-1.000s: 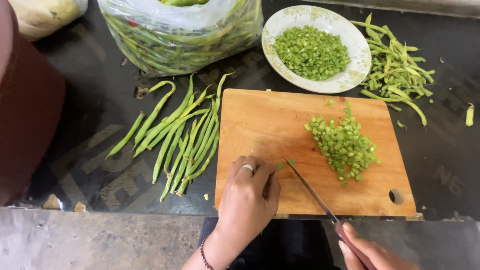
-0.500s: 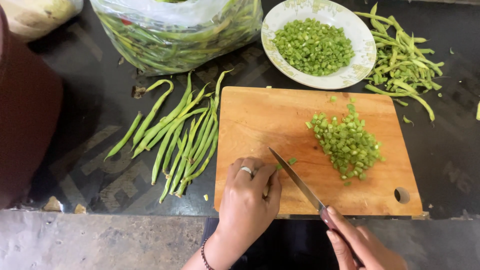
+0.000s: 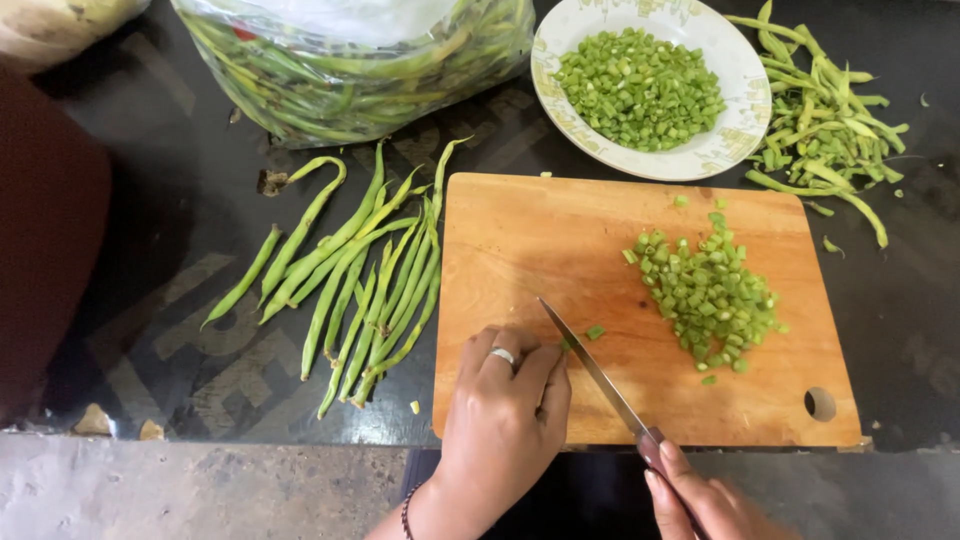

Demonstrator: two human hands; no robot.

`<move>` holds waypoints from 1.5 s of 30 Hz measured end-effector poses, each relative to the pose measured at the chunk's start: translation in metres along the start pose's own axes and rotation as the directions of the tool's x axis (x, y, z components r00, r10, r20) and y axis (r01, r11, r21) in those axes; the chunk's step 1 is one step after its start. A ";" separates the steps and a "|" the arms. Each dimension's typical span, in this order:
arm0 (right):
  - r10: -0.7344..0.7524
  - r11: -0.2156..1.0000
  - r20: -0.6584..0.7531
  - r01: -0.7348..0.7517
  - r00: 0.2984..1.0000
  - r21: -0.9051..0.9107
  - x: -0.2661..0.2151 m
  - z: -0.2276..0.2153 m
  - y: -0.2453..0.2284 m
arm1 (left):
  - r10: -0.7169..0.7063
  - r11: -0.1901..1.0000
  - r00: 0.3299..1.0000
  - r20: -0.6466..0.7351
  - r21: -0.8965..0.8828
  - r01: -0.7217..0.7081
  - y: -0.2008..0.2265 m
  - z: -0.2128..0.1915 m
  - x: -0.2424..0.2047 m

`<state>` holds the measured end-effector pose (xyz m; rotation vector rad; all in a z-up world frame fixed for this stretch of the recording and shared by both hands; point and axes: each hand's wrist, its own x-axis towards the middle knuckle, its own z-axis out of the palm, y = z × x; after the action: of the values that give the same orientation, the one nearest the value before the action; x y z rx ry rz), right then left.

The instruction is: The person chops green beans on a wooden board with a knife, occasionally moving the chopped pieces aside. They pick up individual beans from a pile, slice them into small pieces, and repeat the process.

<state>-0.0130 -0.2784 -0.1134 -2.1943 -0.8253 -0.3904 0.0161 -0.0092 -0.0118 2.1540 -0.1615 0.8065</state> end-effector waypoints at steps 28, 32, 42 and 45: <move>0.109 0.944 -0.156 -0.152 0.982 -0.292 0.095 -0.003 -0.104 | -0.011 1.000 1.000 -0.026 -0.003 0.011 0.000 0.003 -0.003; 0.104 0.895 -0.147 -0.157 0.984 -0.417 0.062 -0.002 -0.089 | -0.001 0.999 1.000 -0.018 0.052 0.002 0.000 0.007 -0.006; 0.030 0.997 -0.181 -0.043 0.983 -0.068 -0.069 0.022 0.033 | -0.002 0.993 1.000 0.018 0.114 0.000 0.002 0.009 -0.004; -0.153 0.915 -0.115 0.096 0.982 -0.392 -0.054 0.016 0.030 | 0.006 1.000 0.996 0.089 0.030 -0.008 -0.004 0.004 -0.003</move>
<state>-0.0334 -0.3058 -0.1671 -2.4403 -0.8689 -0.8263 0.0172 -0.0101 -0.0178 2.2201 -0.2040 0.7214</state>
